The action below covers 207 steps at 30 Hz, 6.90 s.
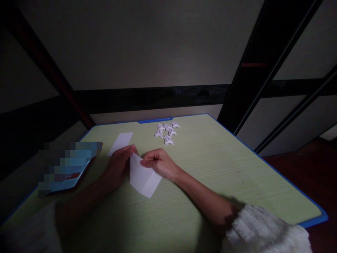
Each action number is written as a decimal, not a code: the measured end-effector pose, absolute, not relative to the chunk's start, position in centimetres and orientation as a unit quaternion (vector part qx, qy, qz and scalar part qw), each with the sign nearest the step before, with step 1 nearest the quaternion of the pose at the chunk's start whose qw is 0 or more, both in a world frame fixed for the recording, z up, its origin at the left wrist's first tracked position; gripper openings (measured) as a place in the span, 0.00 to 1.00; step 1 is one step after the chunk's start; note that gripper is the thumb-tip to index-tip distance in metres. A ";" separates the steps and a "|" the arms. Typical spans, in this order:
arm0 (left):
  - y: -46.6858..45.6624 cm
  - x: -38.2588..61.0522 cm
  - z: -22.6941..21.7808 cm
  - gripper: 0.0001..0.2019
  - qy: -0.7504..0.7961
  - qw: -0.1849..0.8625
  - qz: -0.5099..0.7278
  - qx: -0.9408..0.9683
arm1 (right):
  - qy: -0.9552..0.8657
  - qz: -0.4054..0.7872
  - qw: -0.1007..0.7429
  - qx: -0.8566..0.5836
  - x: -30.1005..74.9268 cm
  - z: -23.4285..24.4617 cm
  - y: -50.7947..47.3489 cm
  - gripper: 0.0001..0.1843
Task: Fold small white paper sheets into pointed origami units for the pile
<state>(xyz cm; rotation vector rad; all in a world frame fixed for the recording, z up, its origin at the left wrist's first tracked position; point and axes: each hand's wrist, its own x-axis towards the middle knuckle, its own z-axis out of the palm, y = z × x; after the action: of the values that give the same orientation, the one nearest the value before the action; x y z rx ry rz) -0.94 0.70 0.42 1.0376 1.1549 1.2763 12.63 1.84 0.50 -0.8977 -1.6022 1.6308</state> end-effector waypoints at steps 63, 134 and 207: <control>0.7 -0.9 0.3 0.17 0.576 0.334 0.479 0.572 | -0.625 0.559 0.398 -0.371 12.5 -0.4 2.4 0.11; 0.9 -1.2 -0.2 0.11 0.462 0.472 0.426 0.619 | -0.521 0.580 0.515 -0.356 12.9 -0.1 3.2 0.09; 1.1 -1.7 0.5 0.11 0.577 0.251 0.537 0.562 | -0.553 0.599 0.481 -0.324 12.6 -0.2 3.1 0.19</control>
<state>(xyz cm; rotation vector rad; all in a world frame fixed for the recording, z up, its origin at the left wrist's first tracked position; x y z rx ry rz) -1.75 1.06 0.54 1.5294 1.5694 1.4626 12.64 3.13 -0.23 -0.7908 -1.3475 1.4597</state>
